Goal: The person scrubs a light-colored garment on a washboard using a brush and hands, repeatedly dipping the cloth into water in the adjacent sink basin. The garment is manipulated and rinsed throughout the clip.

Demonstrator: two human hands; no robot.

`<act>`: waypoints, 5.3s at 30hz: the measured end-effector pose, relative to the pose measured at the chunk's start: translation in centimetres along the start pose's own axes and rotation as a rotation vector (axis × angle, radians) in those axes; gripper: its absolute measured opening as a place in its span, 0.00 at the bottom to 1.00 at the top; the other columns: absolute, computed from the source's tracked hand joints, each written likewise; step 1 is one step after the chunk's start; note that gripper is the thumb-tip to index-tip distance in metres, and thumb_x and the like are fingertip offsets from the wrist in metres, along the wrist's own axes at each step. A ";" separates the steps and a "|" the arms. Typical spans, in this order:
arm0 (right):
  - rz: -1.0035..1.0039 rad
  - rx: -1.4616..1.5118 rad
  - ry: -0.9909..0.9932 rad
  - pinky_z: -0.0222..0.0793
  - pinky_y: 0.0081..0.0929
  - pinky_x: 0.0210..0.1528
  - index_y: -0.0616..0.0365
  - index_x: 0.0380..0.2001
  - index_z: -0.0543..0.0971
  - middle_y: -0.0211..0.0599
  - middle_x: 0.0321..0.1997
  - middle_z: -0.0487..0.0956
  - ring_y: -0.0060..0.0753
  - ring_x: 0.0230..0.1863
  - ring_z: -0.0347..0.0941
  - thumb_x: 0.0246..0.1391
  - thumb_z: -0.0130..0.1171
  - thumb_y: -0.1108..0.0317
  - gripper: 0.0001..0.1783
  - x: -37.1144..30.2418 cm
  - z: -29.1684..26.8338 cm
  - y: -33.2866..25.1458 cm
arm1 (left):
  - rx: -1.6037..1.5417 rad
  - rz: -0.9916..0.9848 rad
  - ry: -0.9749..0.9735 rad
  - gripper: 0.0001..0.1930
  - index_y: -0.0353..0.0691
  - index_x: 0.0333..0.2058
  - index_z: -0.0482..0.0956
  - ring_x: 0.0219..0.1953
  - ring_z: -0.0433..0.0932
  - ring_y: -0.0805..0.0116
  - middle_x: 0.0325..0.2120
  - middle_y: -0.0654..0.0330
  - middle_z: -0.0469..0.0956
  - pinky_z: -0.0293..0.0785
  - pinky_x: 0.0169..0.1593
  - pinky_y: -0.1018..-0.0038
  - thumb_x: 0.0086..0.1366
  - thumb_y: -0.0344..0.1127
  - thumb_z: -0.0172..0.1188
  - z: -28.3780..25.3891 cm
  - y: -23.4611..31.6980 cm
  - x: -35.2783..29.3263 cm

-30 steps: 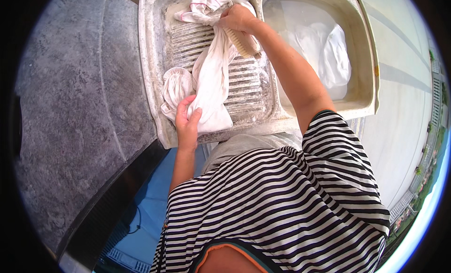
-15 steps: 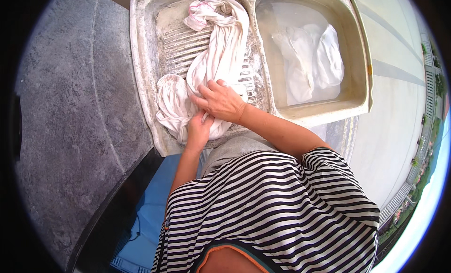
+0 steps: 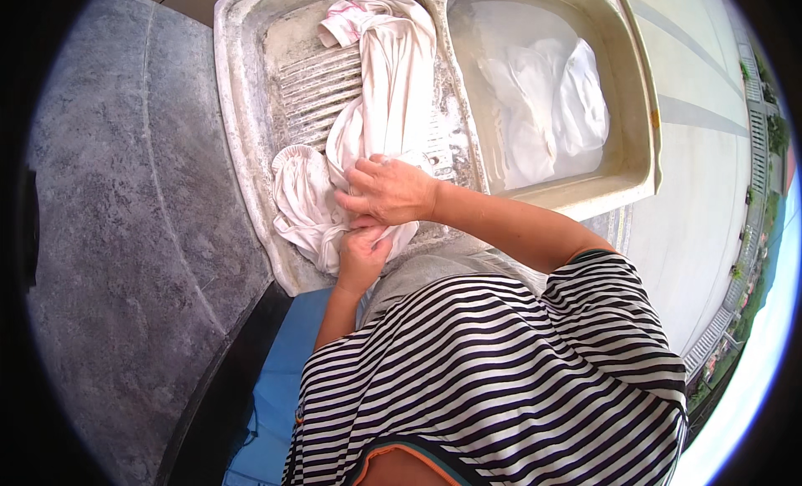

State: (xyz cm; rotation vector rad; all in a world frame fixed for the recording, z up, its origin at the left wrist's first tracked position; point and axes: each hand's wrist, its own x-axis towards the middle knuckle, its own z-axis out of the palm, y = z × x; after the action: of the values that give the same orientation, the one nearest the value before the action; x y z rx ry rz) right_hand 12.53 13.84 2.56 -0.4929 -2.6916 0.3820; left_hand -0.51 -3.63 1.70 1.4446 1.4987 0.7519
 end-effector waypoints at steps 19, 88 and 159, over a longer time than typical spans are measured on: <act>0.160 -0.181 0.005 0.77 0.39 0.39 0.55 0.46 0.73 0.41 0.31 0.75 0.43 0.34 0.77 0.58 0.58 0.37 0.31 3.6 2.4 10.9 | -0.188 0.039 -0.088 0.15 0.31 0.47 0.83 0.40 0.86 0.54 0.40 0.45 0.85 0.80 0.46 0.68 0.61 0.24 0.59 -0.3 0.2 1.2; 0.635 -0.262 -0.147 0.81 0.43 0.45 0.56 0.48 0.75 0.46 0.44 0.80 0.51 0.44 0.81 0.60 0.57 0.39 0.30 6.8 -1.1 16.0 | 0.425 0.003 0.113 0.12 0.44 0.31 0.79 0.36 0.76 0.54 0.32 0.59 0.74 0.71 0.41 0.59 0.47 0.30 0.71 -0.4 2.2 4.3; 0.200 0.029 0.009 0.78 0.41 0.44 0.52 0.51 0.76 0.42 0.36 0.74 0.46 0.38 0.78 0.51 0.69 0.46 0.30 2.9 -0.3 3.0 | -0.100 -0.135 0.120 0.12 0.41 0.38 0.85 0.34 0.84 0.48 0.32 0.51 0.85 0.78 0.39 0.61 0.62 0.42 0.67 -0.9 2.0 2.6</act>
State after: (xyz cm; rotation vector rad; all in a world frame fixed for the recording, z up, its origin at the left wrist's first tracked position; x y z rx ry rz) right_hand 11.00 17.72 2.77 -0.7558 -2.6323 0.4712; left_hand -0.19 -0.73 3.36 1.2301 1.6093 0.8308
